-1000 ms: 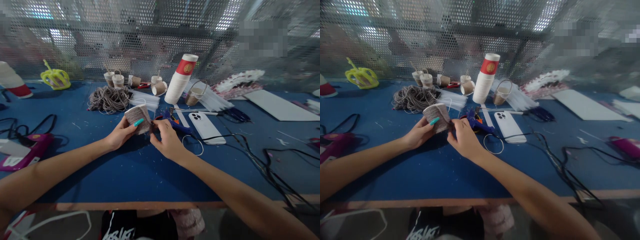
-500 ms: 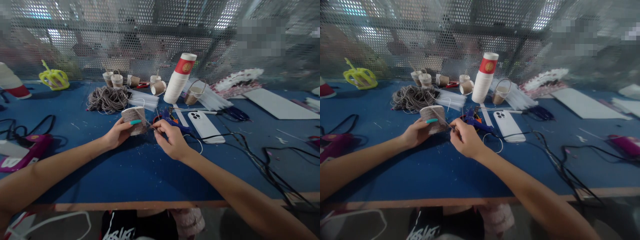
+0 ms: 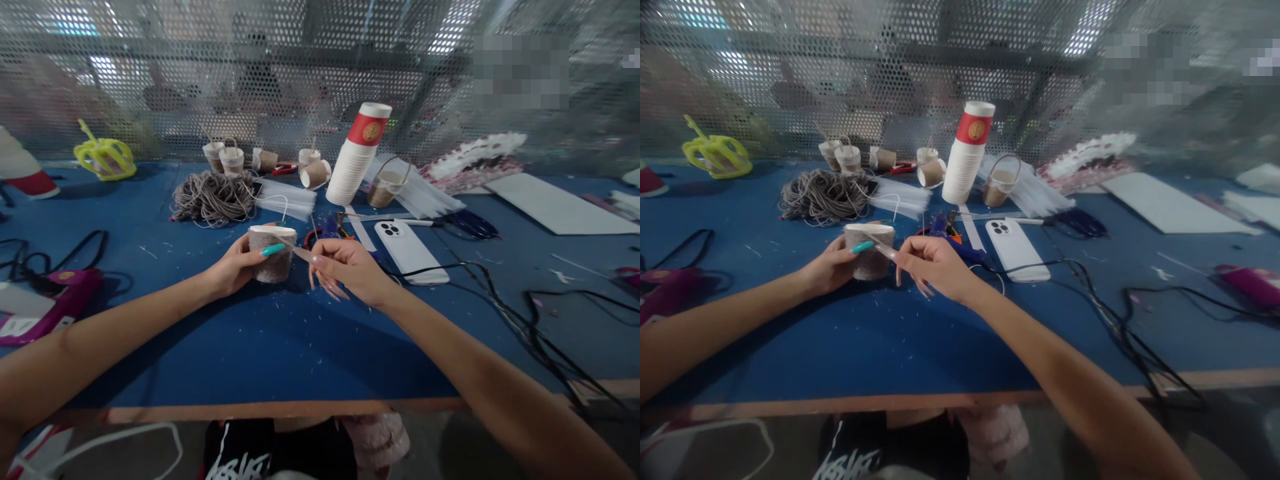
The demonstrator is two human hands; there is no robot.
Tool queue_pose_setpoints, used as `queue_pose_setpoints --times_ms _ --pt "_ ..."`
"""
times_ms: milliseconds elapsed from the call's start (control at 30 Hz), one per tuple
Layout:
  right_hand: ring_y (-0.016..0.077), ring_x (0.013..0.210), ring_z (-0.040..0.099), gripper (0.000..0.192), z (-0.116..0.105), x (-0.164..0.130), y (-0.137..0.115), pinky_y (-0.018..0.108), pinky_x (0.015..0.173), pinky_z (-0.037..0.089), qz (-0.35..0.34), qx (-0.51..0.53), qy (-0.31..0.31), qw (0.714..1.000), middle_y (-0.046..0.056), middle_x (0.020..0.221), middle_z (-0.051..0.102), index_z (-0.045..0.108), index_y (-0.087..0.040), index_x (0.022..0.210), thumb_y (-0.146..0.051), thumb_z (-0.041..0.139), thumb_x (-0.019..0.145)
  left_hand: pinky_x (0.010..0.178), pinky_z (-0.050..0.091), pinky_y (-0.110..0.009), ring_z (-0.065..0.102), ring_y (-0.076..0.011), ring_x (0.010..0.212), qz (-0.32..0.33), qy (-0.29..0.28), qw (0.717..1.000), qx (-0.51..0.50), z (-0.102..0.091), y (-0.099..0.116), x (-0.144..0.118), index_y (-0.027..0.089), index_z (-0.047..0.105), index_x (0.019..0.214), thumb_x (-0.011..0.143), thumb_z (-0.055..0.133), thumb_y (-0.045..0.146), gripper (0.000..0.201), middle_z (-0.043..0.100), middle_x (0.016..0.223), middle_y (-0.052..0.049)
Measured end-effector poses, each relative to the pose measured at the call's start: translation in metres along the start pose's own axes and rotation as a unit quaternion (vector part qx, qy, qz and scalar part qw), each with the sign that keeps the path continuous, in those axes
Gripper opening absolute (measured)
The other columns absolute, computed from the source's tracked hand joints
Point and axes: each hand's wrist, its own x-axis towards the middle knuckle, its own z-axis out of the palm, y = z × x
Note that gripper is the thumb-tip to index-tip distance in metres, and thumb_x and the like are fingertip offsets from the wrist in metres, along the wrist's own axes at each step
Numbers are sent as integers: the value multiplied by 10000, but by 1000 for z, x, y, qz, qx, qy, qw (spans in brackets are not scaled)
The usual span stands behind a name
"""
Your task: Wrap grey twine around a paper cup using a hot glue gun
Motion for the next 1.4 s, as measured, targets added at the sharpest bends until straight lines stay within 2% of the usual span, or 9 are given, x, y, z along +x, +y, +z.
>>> queue_pose_setpoints --times_ms 167,333,500,633,833,1133,1400 --pt "26 314 402 391 1 1 0 175 337 342 -19 -7 38 999 -85 453 536 564 -186 680 -514 706 839 1075 442 -463 621 -345 1193 -1 -17 1000 -7 1 0 0 168 641 1206 474 929 420 826 720 1159 -118" --pt "35 330 406 411 -1 2 2 198 366 387 -36 -29 77 996 -93 434 482 565 -193 669 -543 694 840 1054 458 -469 661 -327 1105 -12 -5 1000 -18 -3 -2 1 171 676 1119 446 942 434 770 739 1060 -94" --pt "45 329 415 433 0 4 3 207 360 393 -32 -38 112 992 -96 426 476 560 -199 665 -581 716 796 1003 482 -468 659 -334 1101 -3 -21 1000 -10 -9 -5 2 178 672 1135 506 920 419 718 737 1058 -107" --pt "38 325 410 402 2 4 1 213 356 386 -32 -56 133 989 -85 469 521 544 -199 675 -533 716 817 983 488 -438 662 -325 1096 -5 -23 1000 -14 -10 -6 2 176 685 1105 523 913 436 678 743 1043 -104" --pt "35 349 450 382 3 3 3 210 342 351 -51 -66 130 988 -57 568 596 560 -188 705 -514 729 811 966 491 -411 670 -307 1066 -9 -16 1000 -17 -8 -5 2 167 704 1070 540 903 441 629 749 1036 -95" --pt "39 407 413 425 -1 5 6 218 378 302 -58 -97 145 983 -63 536 541 555 -192 702 -551 779 736 911 509 -355 690 -254 962 -3 -37 999 -20 -5 -3 1 175 717 1035 549 890 502 611 757 952 -71" --pt "50 437 412 443 3 5 2 226 413 316 -63 -136 166 975 -49 512 547 528 -199 623 -546 783 724 945 504 -403 684 -285 1022 -4 -45 999 -15 -8 -5 1 189 716 1009 614 841 488 511 747 969 -71"
